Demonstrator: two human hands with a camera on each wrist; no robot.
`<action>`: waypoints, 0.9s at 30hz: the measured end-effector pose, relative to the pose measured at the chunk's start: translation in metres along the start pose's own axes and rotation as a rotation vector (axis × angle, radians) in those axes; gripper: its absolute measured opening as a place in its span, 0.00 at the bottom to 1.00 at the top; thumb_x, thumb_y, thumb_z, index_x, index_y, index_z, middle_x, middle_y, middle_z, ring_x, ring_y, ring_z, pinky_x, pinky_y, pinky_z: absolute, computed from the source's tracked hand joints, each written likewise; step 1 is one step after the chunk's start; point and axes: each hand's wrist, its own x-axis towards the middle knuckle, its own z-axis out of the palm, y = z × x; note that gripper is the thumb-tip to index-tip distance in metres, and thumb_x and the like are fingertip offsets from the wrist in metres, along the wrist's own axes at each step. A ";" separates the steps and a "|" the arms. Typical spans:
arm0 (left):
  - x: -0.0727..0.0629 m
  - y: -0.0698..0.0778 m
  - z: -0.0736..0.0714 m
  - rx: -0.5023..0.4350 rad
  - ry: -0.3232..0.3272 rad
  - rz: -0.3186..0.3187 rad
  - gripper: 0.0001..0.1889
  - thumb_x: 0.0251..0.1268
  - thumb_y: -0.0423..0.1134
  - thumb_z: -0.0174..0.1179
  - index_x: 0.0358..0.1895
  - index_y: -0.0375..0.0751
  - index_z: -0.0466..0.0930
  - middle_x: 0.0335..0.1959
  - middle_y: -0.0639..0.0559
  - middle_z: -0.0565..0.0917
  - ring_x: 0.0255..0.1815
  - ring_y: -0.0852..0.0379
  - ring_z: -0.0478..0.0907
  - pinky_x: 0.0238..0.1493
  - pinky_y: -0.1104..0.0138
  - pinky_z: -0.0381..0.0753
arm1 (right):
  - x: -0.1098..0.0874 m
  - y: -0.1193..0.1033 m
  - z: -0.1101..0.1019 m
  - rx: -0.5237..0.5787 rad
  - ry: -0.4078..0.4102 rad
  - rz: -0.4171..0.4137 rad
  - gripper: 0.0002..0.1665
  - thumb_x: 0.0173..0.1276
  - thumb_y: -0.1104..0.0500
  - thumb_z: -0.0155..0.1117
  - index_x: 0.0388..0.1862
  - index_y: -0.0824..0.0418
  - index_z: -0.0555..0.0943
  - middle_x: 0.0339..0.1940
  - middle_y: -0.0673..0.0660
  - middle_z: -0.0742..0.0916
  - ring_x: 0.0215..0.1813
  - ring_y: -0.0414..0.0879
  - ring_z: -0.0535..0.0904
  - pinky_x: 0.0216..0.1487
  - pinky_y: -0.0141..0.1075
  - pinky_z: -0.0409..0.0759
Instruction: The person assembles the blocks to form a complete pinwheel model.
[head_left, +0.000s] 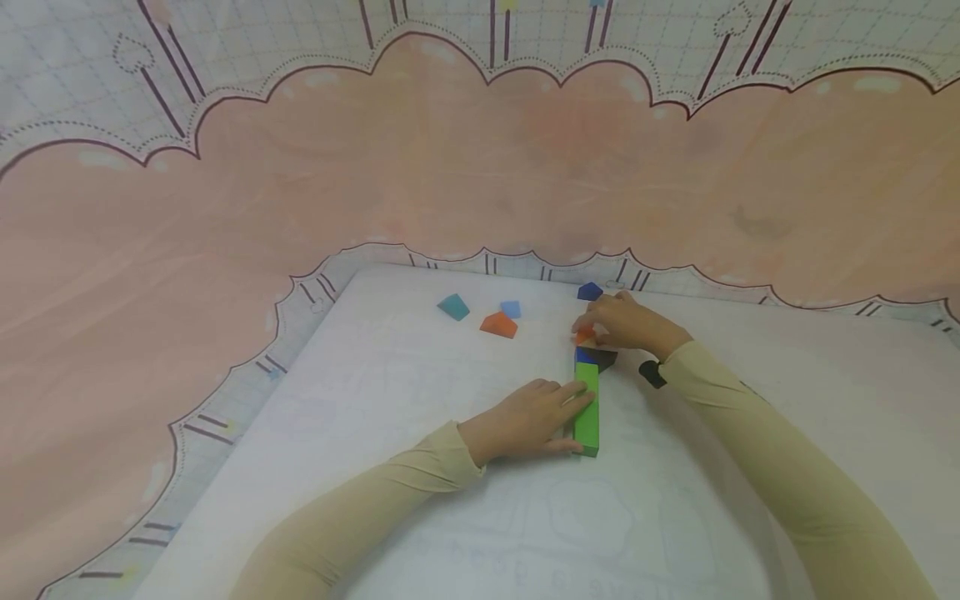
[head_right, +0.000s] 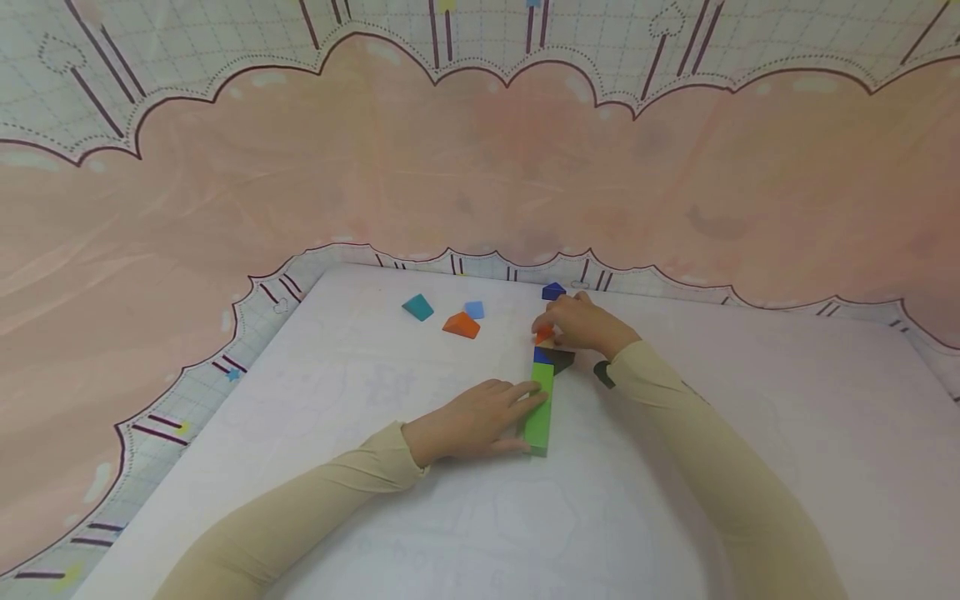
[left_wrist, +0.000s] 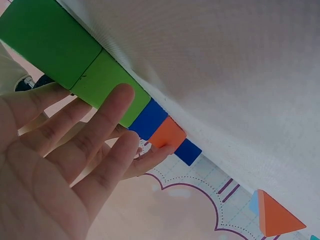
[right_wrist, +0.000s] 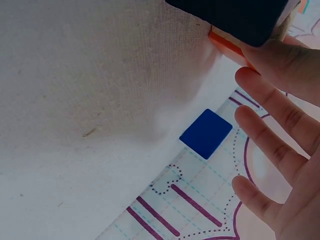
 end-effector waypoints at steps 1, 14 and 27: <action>0.000 0.000 0.000 0.000 -0.001 -0.001 0.38 0.66 0.65 0.44 0.72 0.47 0.57 0.70 0.50 0.65 0.63 0.56 0.71 0.66 0.64 0.68 | 0.000 0.000 0.000 0.000 -0.001 0.003 0.19 0.57 0.66 0.68 0.48 0.54 0.84 0.45 0.54 0.87 0.53 0.54 0.77 0.58 0.62 0.66; 0.000 0.000 0.002 0.008 0.012 0.009 0.38 0.65 0.66 0.44 0.72 0.47 0.57 0.70 0.50 0.65 0.62 0.56 0.72 0.65 0.64 0.69 | -0.010 0.006 0.002 -0.058 0.040 0.055 0.27 0.56 0.64 0.69 0.57 0.55 0.78 0.57 0.61 0.82 0.62 0.61 0.73 0.63 0.66 0.61; 0.001 -0.002 0.001 0.004 0.004 0.011 0.38 0.65 0.66 0.44 0.72 0.47 0.57 0.71 0.50 0.64 0.62 0.55 0.72 0.65 0.64 0.69 | -0.048 -0.007 0.009 -0.167 0.334 -0.017 0.21 0.57 0.58 0.69 0.50 0.59 0.80 0.50 0.62 0.83 0.57 0.59 0.76 0.59 0.61 0.68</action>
